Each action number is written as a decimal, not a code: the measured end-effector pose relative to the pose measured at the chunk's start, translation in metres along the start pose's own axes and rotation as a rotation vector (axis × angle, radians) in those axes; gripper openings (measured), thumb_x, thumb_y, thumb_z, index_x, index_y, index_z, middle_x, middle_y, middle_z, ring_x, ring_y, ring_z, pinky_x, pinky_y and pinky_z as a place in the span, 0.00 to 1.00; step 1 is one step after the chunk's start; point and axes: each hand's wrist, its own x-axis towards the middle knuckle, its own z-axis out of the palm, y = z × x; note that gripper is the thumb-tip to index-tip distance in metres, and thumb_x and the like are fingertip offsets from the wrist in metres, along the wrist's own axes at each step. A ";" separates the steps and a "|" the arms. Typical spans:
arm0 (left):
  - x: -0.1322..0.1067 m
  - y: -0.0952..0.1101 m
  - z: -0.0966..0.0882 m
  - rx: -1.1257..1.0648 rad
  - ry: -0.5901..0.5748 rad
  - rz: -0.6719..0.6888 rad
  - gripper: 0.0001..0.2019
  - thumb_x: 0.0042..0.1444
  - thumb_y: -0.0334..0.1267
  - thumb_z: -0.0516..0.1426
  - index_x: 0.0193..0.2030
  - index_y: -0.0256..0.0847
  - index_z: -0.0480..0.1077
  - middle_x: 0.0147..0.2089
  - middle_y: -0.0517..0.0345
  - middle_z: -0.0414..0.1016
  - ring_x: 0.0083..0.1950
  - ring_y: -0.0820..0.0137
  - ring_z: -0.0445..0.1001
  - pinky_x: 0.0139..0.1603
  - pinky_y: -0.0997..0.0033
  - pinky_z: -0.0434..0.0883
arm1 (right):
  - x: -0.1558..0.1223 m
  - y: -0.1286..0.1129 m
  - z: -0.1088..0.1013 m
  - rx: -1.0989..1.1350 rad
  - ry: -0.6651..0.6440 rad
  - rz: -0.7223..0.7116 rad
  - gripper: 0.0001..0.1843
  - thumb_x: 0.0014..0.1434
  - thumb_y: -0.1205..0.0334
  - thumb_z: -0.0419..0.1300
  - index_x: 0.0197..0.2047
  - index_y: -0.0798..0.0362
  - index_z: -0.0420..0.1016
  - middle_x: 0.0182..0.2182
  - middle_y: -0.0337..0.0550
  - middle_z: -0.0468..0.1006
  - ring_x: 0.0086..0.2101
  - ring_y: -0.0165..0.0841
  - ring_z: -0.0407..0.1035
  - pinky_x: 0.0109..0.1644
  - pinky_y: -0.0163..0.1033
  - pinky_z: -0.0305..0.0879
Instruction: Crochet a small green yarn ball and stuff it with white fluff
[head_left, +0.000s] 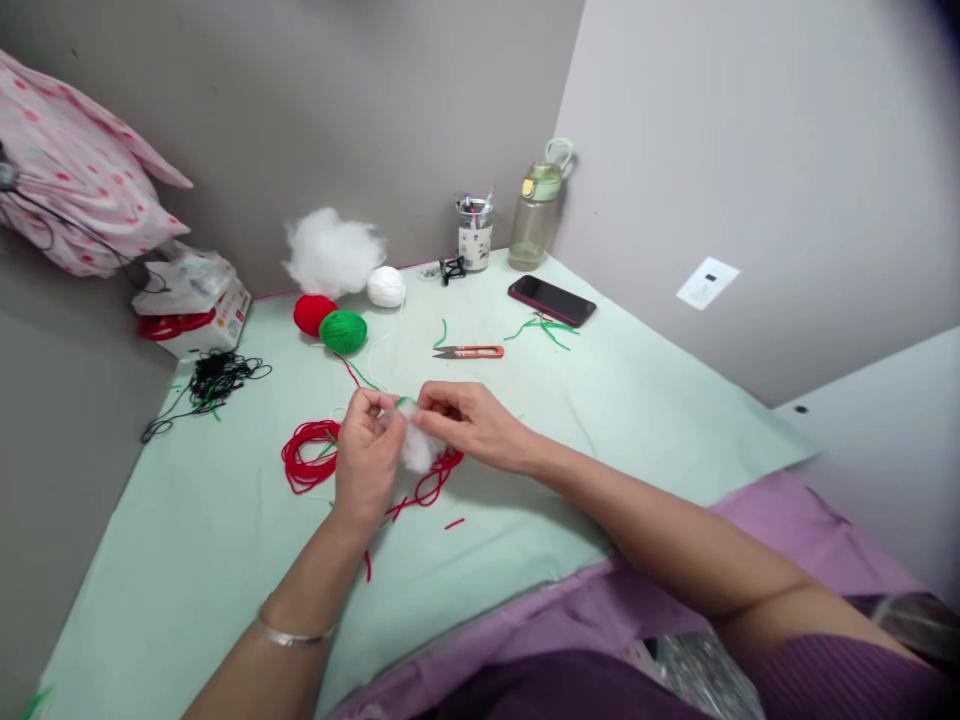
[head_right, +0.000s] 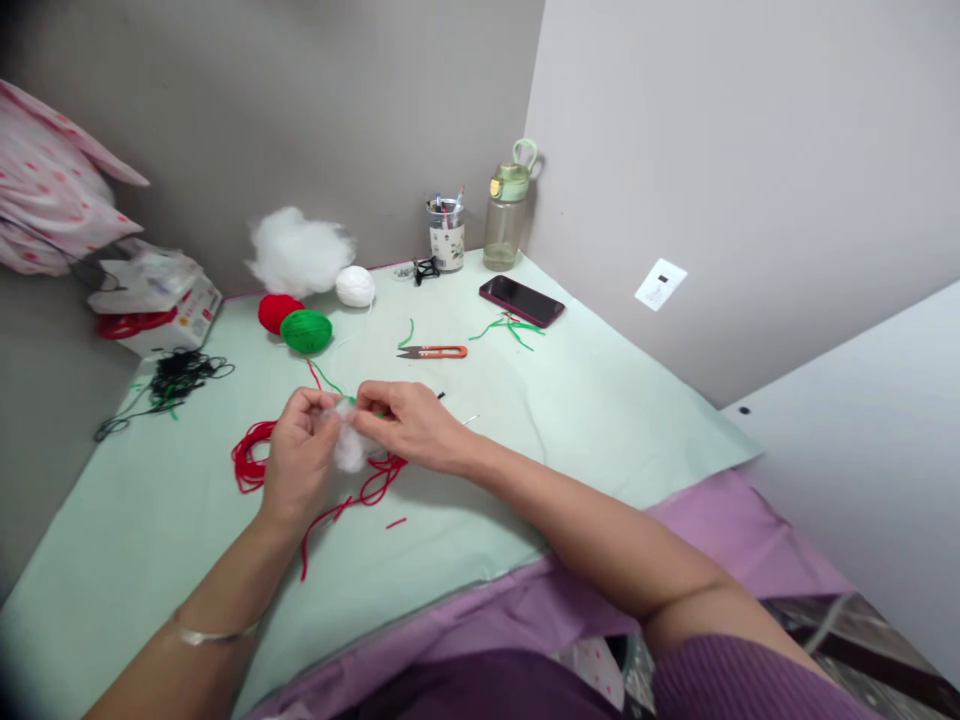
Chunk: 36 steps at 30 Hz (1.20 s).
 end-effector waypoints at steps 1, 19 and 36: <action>0.000 0.000 0.001 0.002 0.015 0.009 0.16 0.50 0.40 0.67 0.36 0.45 0.62 0.32 0.67 0.69 0.23 0.77 0.62 0.23 0.77 0.60 | 0.001 0.001 0.002 0.016 -0.001 0.009 0.11 0.61 0.58 0.57 0.29 0.52 0.66 0.20 0.31 0.62 0.24 0.27 0.54 0.30 0.34 0.49; 0.004 0.002 -0.007 -0.001 -0.084 -0.065 0.15 0.51 0.41 0.68 0.35 0.43 0.65 0.27 0.67 0.67 0.25 0.75 0.62 0.25 0.76 0.61 | 0.002 0.002 -0.006 0.123 -0.129 0.061 0.01 0.55 0.64 0.55 0.31 0.51 0.65 0.21 0.29 0.61 0.24 0.27 0.53 0.29 0.34 0.50; -0.005 0.004 -0.004 -0.080 -0.158 -0.048 0.11 0.57 0.44 0.66 0.39 0.45 0.68 0.33 0.65 0.68 0.29 0.74 0.65 0.29 0.75 0.65 | 0.008 0.019 0.001 0.038 0.118 0.025 0.12 0.58 0.58 0.60 0.26 0.52 0.66 0.20 0.30 0.59 0.23 0.26 0.51 0.28 0.34 0.47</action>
